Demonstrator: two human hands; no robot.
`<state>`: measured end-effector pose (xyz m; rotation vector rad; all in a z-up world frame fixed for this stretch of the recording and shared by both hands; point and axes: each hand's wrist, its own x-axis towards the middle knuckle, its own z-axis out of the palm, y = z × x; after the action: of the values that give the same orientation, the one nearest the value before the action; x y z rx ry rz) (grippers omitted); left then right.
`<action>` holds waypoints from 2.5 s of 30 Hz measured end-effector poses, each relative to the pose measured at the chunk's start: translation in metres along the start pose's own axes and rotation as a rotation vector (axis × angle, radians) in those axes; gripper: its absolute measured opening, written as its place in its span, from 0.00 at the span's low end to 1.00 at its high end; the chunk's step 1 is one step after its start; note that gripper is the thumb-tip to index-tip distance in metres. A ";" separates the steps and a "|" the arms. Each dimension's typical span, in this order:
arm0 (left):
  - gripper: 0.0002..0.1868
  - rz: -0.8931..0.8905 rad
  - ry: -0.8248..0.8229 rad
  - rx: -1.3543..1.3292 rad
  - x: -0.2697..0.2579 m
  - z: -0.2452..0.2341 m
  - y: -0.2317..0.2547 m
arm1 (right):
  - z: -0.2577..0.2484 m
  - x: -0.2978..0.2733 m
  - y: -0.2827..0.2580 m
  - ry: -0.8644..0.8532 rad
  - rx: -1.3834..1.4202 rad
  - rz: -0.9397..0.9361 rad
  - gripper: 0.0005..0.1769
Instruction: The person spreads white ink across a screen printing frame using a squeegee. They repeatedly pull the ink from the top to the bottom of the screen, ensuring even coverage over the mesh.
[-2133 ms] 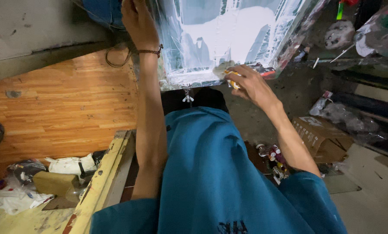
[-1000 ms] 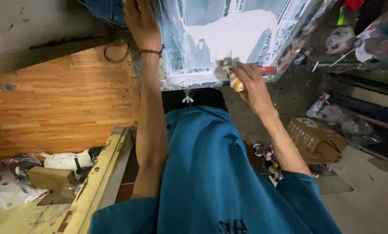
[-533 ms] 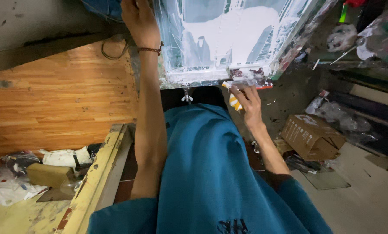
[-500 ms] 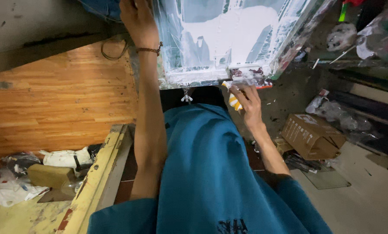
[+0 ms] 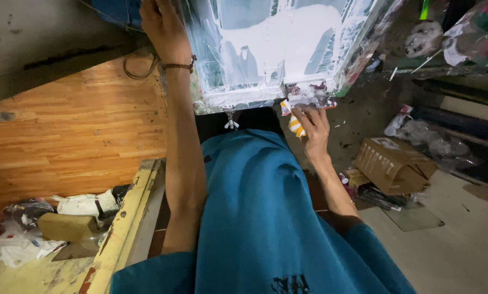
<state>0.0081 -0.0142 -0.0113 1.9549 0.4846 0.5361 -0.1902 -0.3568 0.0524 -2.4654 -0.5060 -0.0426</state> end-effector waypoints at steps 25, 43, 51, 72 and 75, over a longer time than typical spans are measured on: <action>0.21 -0.022 -0.006 0.014 0.005 0.001 -0.002 | 0.014 -0.013 -0.007 0.518 0.425 0.638 0.25; 0.32 -0.105 -0.158 -0.405 0.007 -0.007 0.016 | 0.039 -0.013 -0.016 0.380 0.000 0.351 0.15; 0.23 -0.139 -0.166 -0.395 0.009 -0.013 0.030 | 0.036 -0.053 -0.001 0.728 0.077 0.620 0.18; 0.39 -0.255 -0.194 -0.016 0.014 -0.027 0.053 | 0.056 -0.048 0.224 0.873 0.415 0.945 0.09; 0.35 -0.236 -0.182 -0.002 0.019 -0.027 0.051 | 0.062 -0.038 0.229 0.867 0.065 0.864 0.12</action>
<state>0.0133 -0.0049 0.0486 1.8912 0.5879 0.2070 -0.1467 -0.5035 -0.1334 -2.1202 0.8900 -0.6746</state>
